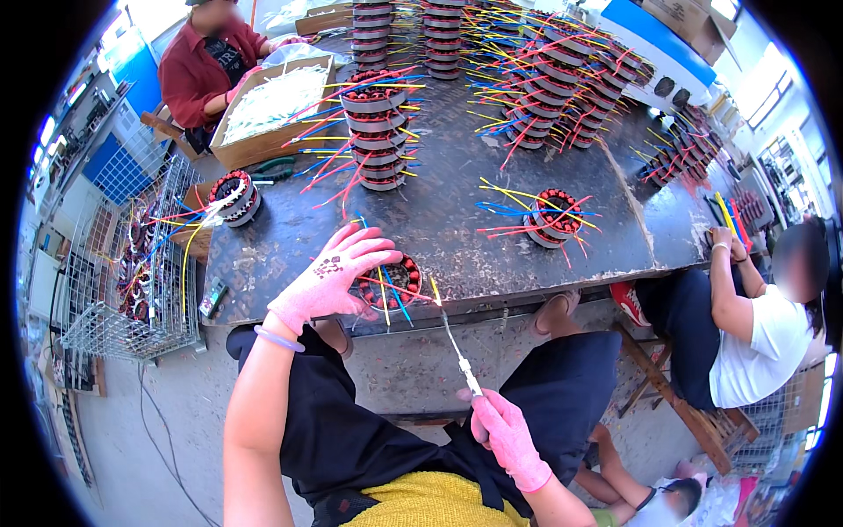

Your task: The person uses a soldering tool to apply heat and solder to the wire connections on a motor stator while holding the component in a gloved hand.

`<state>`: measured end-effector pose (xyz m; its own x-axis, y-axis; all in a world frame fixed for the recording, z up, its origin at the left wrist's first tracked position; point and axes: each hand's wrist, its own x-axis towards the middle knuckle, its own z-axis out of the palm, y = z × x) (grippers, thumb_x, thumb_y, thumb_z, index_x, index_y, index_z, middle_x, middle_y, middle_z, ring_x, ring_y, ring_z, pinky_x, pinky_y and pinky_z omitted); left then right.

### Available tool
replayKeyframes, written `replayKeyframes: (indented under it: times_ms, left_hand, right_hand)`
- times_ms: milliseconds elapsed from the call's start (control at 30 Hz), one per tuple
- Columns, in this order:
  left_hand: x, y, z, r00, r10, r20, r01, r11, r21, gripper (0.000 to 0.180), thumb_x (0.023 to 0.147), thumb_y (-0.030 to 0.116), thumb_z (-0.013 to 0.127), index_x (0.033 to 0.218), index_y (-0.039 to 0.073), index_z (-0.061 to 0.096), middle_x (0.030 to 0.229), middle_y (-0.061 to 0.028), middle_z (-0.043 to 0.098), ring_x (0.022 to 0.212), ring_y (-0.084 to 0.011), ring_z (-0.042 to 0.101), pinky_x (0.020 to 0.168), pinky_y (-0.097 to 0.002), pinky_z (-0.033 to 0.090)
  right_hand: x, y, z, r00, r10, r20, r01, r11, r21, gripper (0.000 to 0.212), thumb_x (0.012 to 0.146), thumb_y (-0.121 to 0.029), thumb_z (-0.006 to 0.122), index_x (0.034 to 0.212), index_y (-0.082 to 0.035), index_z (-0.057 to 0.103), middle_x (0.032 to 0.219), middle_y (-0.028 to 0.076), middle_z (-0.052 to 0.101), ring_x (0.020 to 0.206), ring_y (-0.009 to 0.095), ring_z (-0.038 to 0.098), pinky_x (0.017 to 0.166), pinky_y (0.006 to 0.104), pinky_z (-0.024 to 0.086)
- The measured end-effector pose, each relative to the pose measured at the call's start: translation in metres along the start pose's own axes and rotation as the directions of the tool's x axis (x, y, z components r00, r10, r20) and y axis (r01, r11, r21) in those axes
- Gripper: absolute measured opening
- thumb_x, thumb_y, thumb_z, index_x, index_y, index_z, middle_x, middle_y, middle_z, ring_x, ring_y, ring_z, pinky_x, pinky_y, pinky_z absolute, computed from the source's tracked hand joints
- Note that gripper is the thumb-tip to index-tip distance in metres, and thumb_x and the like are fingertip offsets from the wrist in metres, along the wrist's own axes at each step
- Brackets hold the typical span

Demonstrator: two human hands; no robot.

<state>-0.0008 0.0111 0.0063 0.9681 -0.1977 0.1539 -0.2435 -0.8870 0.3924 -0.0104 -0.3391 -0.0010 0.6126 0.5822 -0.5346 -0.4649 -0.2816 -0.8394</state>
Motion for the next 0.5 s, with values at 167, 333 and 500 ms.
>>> replayKeyframes:
  times_ms: [167, 333, 500]
  left_hand:
    - [0.0011, 0.0044, -0.0019, 1.0, -0.015, 0.002, 0.015, 1.0, -0.003, 0.091, 0.051, 0.025, 0.089, 0.136, 0.017, 0.055, 0.142, -0.0045, 0.052, 0.141, -0.0299, 0.037, 0.122, -0.0493, 0.019]
    - [0.0019, 0.0041, -0.0013, 1.0, -0.024, 0.009, 0.024, 1.0, -0.004, 0.092, 0.05, 0.023, 0.089, 0.136, 0.017, 0.056, 0.142, -0.0051, 0.052, 0.14, -0.0303, 0.037, 0.122, -0.0484, 0.02]
    - [0.0017, 0.0042, -0.0004, 1.0, -0.027, -0.003, 0.027, 1.0, -0.013, 0.092, 0.049, 0.022, 0.089, 0.135, 0.016, 0.056, 0.142, -0.0053, 0.052, 0.14, -0.0304, 0.038, 0.122, -0.0476, 0.022]
  right_hand:
    - [-0.0001, 0.0011, 0.0, 1.0, -0.001, -0.002, 0.001, 1.0, 0.019, 0.034, 0.104, -0.028, 0.049, 0.121, -0.001, 0.062, 0.061, -0.004, 0.046, 0.056, 0.005, 0.04, 0.055, 0.0223, 0.034]
    - [0.0011, 0.0039, -0.0005, 1.0, -0.003, 0.002, 0.003, 1.0, 0.019, 0.034, 0.104, -0.027, 0.048, 0.121, -0.001, 0.062, 0.062, -0.004, 0.047, 0.057, 0.005, 0.041, 0.055, 0.0226, 0.035]
    - [0.0003, 0.0021, 0.001, 1.0, 0.006, 0.002, -0.006, 0.998, 0.056, 0.033, 0.103, -0.026, 0.049, 0.121, -0.001, 0.062, 0.062, -0.004, 0.047, 0.057, 0.004, 0.041, 0.055, 0.022, 0.034]
